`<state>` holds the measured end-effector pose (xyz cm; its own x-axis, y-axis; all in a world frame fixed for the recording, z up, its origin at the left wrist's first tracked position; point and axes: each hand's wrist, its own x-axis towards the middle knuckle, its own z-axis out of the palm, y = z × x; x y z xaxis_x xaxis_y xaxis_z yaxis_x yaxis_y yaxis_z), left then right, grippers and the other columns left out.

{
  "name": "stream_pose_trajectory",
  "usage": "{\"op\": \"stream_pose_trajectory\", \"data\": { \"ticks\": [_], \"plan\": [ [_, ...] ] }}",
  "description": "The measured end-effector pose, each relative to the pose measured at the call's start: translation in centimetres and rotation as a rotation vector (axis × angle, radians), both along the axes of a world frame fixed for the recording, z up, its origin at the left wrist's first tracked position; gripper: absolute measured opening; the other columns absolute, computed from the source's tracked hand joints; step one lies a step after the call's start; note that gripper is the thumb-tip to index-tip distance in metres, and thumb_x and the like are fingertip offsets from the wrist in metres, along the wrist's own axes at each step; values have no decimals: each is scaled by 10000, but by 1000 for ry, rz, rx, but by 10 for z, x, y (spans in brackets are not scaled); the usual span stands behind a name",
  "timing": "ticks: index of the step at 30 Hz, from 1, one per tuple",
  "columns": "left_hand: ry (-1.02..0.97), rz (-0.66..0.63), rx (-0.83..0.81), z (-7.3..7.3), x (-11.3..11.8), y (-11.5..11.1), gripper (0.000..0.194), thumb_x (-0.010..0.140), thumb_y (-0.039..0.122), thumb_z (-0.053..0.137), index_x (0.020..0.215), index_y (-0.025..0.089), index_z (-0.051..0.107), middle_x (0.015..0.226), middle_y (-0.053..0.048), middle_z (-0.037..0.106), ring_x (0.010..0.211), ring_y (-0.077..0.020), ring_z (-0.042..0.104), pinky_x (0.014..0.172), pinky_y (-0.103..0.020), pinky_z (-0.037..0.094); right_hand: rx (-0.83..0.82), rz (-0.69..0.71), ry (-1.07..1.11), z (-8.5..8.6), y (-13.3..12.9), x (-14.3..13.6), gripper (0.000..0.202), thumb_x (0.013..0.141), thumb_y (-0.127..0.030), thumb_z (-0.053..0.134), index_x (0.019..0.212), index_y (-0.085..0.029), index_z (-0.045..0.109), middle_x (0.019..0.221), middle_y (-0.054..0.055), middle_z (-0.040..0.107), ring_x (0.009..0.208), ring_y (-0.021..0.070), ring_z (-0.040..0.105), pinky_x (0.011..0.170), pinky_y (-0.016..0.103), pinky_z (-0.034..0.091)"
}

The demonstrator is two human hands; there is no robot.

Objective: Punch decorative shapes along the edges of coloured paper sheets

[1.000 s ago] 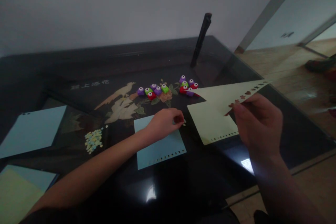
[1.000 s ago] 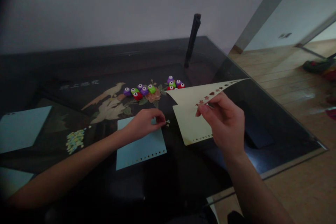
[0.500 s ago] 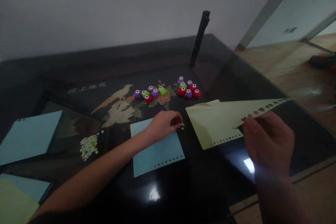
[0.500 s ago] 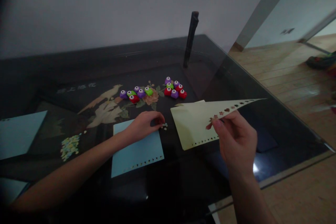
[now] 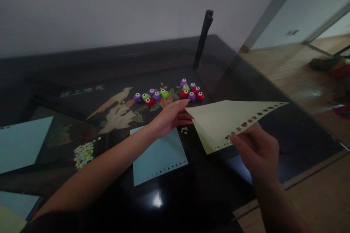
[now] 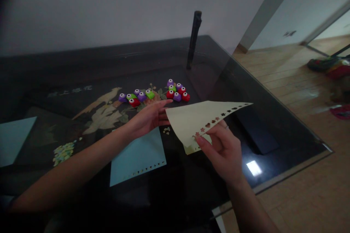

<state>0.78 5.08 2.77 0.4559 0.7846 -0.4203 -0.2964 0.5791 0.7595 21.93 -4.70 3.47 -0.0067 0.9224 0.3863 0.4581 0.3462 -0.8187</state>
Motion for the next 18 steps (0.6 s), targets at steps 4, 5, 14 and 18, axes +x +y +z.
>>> {"op": "stream_pose_trajectory", "data": {
  "ticks": [4, 5, 14, 18],
  "plan": [
    [52, 43, 128, -3, 3, 11, 333, 807, 97, 626, 1130, 166, 590, 883, -27, 683, 692, -99, 639, 632, -223, 531, 52, 78, 34, 1, 4, -4, 104, 796, -170, 643, 825, -270, 647, 862, 10, 619, 805, 180, 594, 708, 335, 506],
    [69, 47, 159, -5, 3, 13, 329, 791, 89, 638, 1109, 160, 601, 882, -27, 688, 699, -101, 639, 631, -222, 528, 33, 109, 22, 0, 6, -3, 90, 781, -193, 665, 831, -267, 657, 859, 11, 630, 808, 184, 600, 714, 340, 509],
    [324, 53, 518, -8, -8, 27, 280, 749, 147, 667, 1028, 137, 642, 948, -48, 704, 812, -150, 654, 760, -293, 524, -311, 110, 476, -10, 20, 22, 312, 862, -534, 518, 909, -260, 662, 825, 37, 645, 669, 165, 604, 520, 299, 521],
    [400, 38, 669, -4, -8, 30, 242, 754, 166, 660, 994, 130, 656, 959, -50, 695, 847, -161, 647, 806, -312, 517, -381, -110, 482, 1, 23, 24, 264, 819, -453, 607, 954, -227, 628, 766, 18, 625, 561, 132, 573, 421, 250, 460]
  ]
}}
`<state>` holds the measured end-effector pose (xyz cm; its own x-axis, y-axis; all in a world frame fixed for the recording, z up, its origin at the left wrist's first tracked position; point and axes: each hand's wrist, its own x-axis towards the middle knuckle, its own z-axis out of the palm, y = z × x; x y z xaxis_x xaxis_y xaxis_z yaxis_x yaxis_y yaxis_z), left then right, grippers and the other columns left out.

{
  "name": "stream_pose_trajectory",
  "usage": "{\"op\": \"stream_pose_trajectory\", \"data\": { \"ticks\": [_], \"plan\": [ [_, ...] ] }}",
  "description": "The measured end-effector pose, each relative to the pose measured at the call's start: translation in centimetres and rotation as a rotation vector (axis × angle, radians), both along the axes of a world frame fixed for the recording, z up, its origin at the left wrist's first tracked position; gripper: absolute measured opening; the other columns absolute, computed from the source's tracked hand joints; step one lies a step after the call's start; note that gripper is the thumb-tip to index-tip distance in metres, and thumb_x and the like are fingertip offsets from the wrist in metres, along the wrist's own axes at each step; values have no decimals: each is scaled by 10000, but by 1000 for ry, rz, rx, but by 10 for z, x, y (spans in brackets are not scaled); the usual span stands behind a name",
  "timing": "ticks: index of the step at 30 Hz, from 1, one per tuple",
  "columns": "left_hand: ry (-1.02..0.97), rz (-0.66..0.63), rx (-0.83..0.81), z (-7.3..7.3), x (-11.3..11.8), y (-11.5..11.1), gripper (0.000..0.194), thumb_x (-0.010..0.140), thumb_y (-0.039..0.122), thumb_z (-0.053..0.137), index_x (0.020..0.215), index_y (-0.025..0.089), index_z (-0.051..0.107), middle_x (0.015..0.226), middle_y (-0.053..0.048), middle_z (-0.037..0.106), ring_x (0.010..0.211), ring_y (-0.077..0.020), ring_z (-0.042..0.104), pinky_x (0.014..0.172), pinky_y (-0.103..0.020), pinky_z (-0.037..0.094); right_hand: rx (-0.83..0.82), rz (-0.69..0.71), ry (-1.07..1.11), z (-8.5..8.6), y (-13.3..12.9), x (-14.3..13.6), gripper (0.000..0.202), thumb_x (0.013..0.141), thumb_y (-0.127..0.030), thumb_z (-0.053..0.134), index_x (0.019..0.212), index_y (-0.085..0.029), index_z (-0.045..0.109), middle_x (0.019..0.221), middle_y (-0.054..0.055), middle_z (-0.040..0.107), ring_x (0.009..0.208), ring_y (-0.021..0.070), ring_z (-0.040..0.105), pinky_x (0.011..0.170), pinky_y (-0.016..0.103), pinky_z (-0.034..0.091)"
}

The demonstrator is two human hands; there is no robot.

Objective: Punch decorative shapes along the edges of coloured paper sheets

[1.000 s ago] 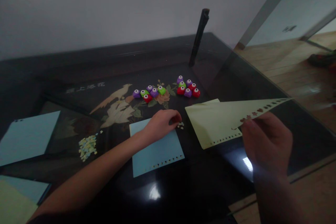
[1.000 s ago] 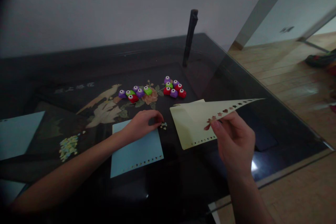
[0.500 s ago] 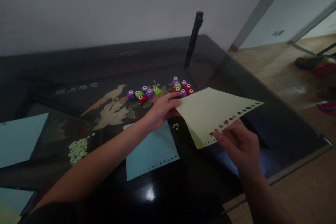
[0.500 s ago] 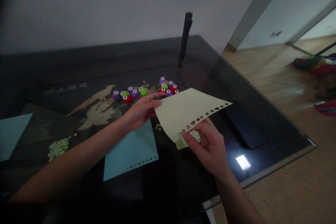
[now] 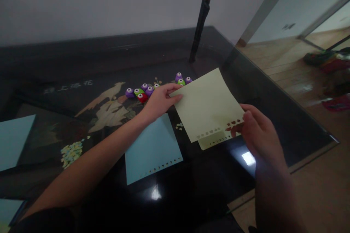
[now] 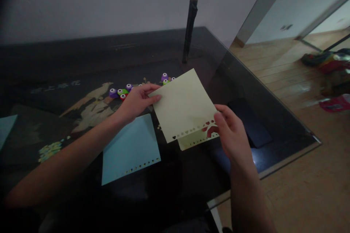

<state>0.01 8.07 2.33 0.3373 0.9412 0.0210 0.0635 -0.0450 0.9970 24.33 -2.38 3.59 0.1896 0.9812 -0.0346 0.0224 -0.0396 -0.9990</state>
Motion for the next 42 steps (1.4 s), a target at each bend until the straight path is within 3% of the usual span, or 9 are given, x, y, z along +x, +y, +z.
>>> {"op": "stream_pose_trajectory", "data": {
  "ticks": [3, 9, 13, 17, 22, 37, 42],
  "plan": [
    [51, -22, 68, 4, 5, 1, 227, 771, 161, 628, 995, 139, 658, 969, -46, 689, 865, -165, 639, 797, -304, 514, -23, -111, -99, 4, 1, 4, 259, 735, -325, 713, 954, -221, 622, 761, 12, 651, 519, 122, 565, 425, 248, 460],
    [266, -95, 246, 10, 22, 5, 270, 787, 156, 605, 1053, 150, 647, 990, -48, 676, 834, -171, 614, 757, -296, 481, 23, -217, -206, 4, -1, 15, 339, 705, -282, 729, 1030, -236, 643, 664, -16, 609, 512, 127, 538, 435, 254, 435],
    [473, -163, 384, 6, 33, 6, 295, 760, 152, 643, 1056, 156, 642, 968, -49, 673, 854, -188, 601, 800, -307, 446, -27, -206, -377, -3, -6, 23, 338, 715, -298, 711, 1041, -228, 661, 654, -17, 605, 526, 135, 537, 475, 273, 427],
    [619, -232, 399, -4, 40, 5, 304, 767, 195, 642, 1069, 157, 640, 865, -54, 666, 802, -202, 599, 746, -307, 439, -101, -160, -556, -16, -10, 29, 362, 737, -344, 678, 1071, -206, 667, 688, 5, 625, 580, 162, 572, 539, 308, 451],
    [670, -234, 409, -15, 41, 5, 292, 787, 244, 618, 1071, 187, 649, 840, -52, 671, 761, -201, 602, 671, -294, 434, -147, -156, -684, -24, -9, 31, 381, 756, -358, 644, 1098, -189, 660, 740, 30, 643, 598, 174, 583, 577, 334, 469],
    [758, -260, 480, -27, 41, 4, 257, 807, 231, 599, 1054, 176, 639, 1012, -82, 656, 903, -235, 595, 768, -339, 455, -146, -85, -936, -36, -6, 33, 356, 760, -330, 600, 1080, -189, 673, 721, 32, 629, 575, 177, 552, 576, 334, 444],
    [779, -262, 520, -27, 41, 3, 251, 813, 236, 604, 1044, 147, 643, 995, -95, 605, 920, -242, 569, 800, -349, 459, -88, -65, -978, -40, -6, 35, 356, 763, -310, 601, 1088, -178, 665, 765, 47, 608, 685, 211, 571, 648, 370, 457]
  ]
}}
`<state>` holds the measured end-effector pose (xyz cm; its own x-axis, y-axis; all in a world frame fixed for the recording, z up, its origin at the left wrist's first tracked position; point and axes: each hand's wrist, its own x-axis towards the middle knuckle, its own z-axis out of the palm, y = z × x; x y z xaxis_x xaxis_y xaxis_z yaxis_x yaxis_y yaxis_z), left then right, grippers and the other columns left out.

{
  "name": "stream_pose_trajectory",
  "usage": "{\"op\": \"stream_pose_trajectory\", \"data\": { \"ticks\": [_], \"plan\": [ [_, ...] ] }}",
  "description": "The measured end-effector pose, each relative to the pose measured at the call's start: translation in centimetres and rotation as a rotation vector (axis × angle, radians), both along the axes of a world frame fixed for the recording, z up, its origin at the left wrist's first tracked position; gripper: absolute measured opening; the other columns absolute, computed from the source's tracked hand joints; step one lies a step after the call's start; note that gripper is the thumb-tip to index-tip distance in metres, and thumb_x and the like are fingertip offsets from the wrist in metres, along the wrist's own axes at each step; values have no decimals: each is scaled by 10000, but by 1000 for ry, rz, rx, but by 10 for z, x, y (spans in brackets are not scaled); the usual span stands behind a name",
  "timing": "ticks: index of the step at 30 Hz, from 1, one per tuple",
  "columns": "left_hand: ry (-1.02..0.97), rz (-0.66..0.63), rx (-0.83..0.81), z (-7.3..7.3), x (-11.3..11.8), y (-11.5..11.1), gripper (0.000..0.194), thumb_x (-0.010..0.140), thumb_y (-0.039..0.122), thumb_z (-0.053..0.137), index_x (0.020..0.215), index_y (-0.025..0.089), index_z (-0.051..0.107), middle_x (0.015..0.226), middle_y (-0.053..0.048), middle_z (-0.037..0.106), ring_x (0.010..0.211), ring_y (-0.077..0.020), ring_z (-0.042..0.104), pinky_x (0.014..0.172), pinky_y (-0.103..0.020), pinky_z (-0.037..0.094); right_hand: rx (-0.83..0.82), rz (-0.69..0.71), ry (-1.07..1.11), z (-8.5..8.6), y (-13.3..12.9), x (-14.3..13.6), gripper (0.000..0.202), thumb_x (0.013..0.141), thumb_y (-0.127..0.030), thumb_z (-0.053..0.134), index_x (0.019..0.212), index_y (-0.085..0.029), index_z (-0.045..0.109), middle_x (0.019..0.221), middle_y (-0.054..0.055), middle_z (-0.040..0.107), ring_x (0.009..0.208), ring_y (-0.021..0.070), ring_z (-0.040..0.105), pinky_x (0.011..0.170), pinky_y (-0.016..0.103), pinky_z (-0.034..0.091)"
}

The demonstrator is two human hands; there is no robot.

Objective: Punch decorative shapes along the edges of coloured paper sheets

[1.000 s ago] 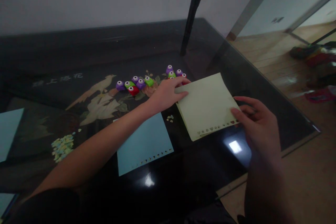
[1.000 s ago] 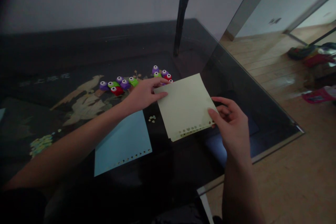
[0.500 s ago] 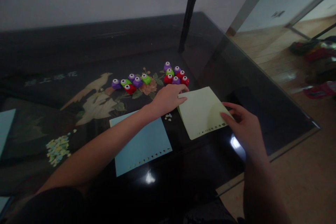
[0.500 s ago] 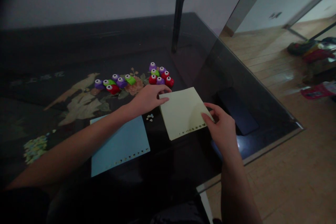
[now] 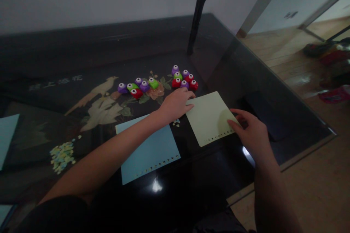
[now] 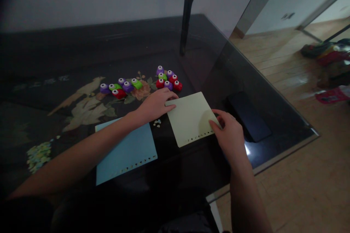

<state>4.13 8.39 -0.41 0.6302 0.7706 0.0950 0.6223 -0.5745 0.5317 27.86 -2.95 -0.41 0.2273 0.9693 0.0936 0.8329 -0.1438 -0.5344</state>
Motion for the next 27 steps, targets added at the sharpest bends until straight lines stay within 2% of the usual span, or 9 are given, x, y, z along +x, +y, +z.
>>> {"op": "stream_pose_trajectory", "data": {
  "ticks": [5, 10, 22, 25, 27],
  "plan": [
    [5, -2, 25, 1, -1, 0, 273, 810, 222, 610, 1066, 131, 632, 1076, -109, 571, 1010, -252, 535, 919, -372, 424, 64, 43, -72, 0, -1, 0, 312, 784, -318, 585, 1041, -167, 676, 817, 56, 562, 644, 184, 524, 594, 355, 455],
    [11, -17, 17, 1, 0, -2, 270, 823, 204, 589, 1079, 129, 626, 1065, -105, 578, 1006, -249, 541, 910, -366, 432, 78, 33, -106, 1, -3, -2, 305, 797, -335, 577, 1030, -169, 682, 914, 90, 586, 686, 196, 534, 605, 368, 464],
    [-26, -29, 8, -1, 2, -2, 227, 844, 163, 552, 1058, 152, 626, 1033, -95, 583, 966, -230, 549, 858, -342, 431, 76, 33, -120, -1, -2, -1, 277, 791, -320, 587, 1002, -174, 691, 915, 93, 575, 705, 209, 531, 629, 375, 454],
    [-51, -33, 31, 7, -1, -1, 214, 854, 183, 548, 1049, 154, 631, 1045, -91, 598, 989, -225, 547, 867, -332, 425, 134, 18, -132, 5, -2, -3, 251, 793, -296, 589, 992, -181, 690, 896, 86, 572, 690, 200, 530, 636, 372, 450],
    [-101, -45, 29, 19, -9, -2, 208, 866, 189, 530, 1039, 153, 639, 1038, -83, 621, 957, -207, 564, 857, -320, 428, 189, 19, -118, 12, -1, -8, 222, 803, -271, 580, 983, -195, 687, 878, 72, 579, 676, 188, 534, 622, 354, 450]
  ]
}}
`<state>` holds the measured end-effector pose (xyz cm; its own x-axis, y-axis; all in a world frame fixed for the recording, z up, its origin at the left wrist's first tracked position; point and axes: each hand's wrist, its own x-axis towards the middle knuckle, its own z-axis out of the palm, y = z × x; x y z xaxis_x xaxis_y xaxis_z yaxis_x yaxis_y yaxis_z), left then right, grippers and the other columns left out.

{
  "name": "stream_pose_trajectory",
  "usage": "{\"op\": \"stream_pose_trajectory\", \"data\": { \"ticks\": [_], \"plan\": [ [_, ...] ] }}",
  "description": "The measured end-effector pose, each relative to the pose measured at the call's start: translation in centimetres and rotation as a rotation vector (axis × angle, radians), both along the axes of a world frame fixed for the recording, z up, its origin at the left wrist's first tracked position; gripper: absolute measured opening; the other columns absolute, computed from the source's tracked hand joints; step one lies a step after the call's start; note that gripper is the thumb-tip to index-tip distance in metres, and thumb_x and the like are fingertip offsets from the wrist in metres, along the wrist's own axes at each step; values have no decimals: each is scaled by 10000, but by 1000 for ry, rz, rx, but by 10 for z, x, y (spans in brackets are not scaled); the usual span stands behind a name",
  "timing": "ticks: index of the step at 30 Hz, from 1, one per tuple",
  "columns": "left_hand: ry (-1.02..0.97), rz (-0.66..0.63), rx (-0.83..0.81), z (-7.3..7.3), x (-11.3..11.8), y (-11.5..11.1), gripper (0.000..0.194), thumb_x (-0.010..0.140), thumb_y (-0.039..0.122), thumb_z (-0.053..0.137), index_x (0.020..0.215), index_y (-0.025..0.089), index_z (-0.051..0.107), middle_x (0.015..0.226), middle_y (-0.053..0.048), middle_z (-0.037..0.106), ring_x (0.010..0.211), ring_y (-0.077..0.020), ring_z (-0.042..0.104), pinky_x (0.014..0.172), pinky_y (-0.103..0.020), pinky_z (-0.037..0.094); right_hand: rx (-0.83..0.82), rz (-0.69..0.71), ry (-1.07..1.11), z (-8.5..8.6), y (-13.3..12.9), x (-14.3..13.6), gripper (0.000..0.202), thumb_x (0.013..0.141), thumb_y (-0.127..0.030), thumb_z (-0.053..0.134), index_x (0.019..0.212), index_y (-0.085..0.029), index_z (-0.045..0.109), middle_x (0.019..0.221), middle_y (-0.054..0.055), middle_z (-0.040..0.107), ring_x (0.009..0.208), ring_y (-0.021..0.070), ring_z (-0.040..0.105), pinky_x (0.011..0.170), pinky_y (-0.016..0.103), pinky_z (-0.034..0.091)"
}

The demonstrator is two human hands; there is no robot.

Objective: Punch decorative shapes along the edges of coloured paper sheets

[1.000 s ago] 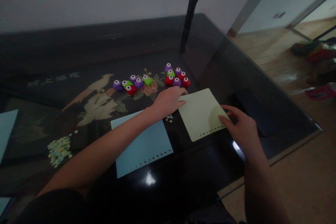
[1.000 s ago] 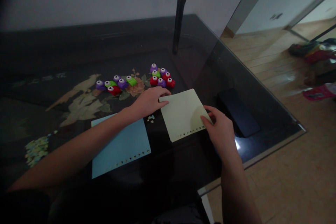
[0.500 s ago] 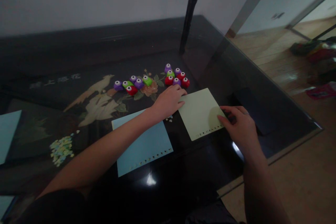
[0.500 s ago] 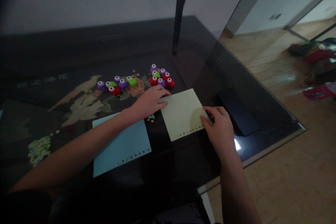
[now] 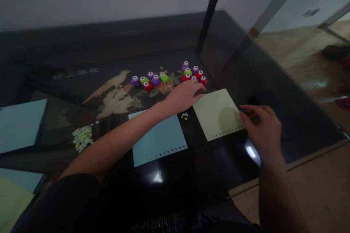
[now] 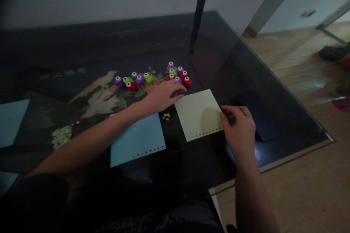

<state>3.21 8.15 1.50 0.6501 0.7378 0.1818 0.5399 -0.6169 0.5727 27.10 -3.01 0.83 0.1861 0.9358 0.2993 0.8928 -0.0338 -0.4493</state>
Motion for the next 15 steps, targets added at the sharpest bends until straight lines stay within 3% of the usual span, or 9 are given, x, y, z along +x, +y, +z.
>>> {"op": "stream_pose_trajectory", "data": {
  "ticks": [3, 7, 10, 15],
  "plan": [
    [-67, 12, -7, 23, -26, -9, 207, 876, 180, 507, 1016, 139, 654, 980, -69, 656, 894, -178, 587, 848, -307, 432, 47, 90, 15, 15, 5, -12, 178, 823, -243, 565, 950, -206, 684, 852, 54, 589, 659, 168, 547, 588, 318, 449],
    [-5, 119, -28, 45, -78, -33, 236, 880, 210, 494, 1046, 142, 646, 1002, -67, 666, 874, -162, 599, 800, -288, 454, 25, 384, -12, 30, 17, -40, 133, 836, -204, 568, 910, -190, 678, 819, 38, 607, 596, 135, 538, 558, 286, 445],
    [90, 184, -91, 41, -116, -53, 251, 881, 254, 490, 1058, 152, 637, 1030, -71, 661, 903, -169, 601, 816, -302, 466, -14, 621, -49, 34, 27, -72, 134, 853, -187, 557, 922, -177, 671, 836, 51, 631, 674, 161, 580, 615, 299, 475],
    [227, 333, -46, 12, -151, -82, 313, 878, 305, 516, 1144, 158, 590, 1161, -94, 580, 1118, -230, 517, 990, -403, 398, -120, 883, -255, 26, 48, -129, 286, 884, -240, 534, 1133, -129, 621, 1093, 131, 619, 1017, 272, 570, 870, 414, 477]
  ]
}}
